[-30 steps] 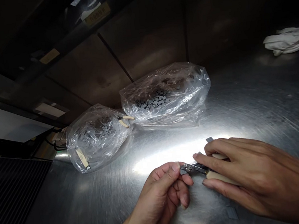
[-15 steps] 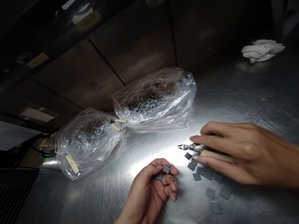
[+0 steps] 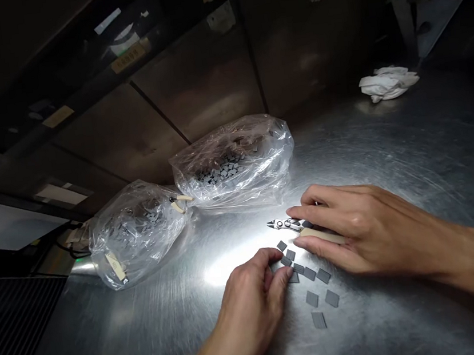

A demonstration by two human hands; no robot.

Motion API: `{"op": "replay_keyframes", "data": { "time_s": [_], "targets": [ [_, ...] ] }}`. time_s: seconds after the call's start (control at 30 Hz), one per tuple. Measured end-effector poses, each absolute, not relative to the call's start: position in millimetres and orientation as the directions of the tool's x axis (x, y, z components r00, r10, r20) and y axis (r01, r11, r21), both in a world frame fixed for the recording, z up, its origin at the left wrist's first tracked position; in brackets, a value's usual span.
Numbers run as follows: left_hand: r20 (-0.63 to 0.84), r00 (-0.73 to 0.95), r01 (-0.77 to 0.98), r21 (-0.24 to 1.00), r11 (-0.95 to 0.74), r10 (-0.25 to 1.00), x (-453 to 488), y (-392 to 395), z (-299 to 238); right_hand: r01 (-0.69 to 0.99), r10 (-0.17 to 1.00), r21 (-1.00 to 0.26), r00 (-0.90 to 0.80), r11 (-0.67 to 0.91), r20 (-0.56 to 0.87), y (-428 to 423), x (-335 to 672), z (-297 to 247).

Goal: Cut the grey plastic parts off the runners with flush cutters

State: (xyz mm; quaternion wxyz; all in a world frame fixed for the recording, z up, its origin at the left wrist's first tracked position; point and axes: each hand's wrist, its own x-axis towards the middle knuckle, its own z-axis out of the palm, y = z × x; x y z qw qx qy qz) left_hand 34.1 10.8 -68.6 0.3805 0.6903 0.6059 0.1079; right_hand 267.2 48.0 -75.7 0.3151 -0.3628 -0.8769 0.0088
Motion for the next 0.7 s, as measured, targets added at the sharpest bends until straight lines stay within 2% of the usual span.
{"op": "replay_keyframes", "data": {
  "time_s": [0.1,0.2,0.3,0.37,0.43,0.57,0.7],
  "targets": [
    [-0.324,0.256,0.748,0.663,0.026,0.911,37,12,-69,0.634,0.638,-0.233,-0.54,0.737,0.549,47,268,-75],
    [-0.327,0.252,0.619,0.778,0.108,0.911,35,14,-66,0.634,0.638,-0.233,-0.539,0.737,0.55,46,268,-74],
    [-0.423,0.268,0.307,0.889,0.339,0.866,26,15,-61,0.623,0.636,-0.242,-0.547,0.744,0.544,45,266,-75],
    [-0.512,0.324,0.083,0.853,0.515,0.796,20,16,-59,0.605,0.628,-0.249,-0.563,0.756,0.537,43,264,-77],
    [-0.543,0.365,-0.065,0.795,0.603,0.756,15,16,-59,0.584,0.62,-0.259,-0.585,0.769,0.522,41,261,-78],
    [-0.525,0.338,-0.181,0.778,0.602,0.781,12,16,-67,0.545,0.609,-0.29,-0.614,0.787,0.501,38,254,-80],
    [-0.509,0.246,-0.259,0.786,0.562,0.825,9,16,-74,0.548,0.577,-0.231,-0.621,0.804,0.531,36,249,-81]
  ]
}}
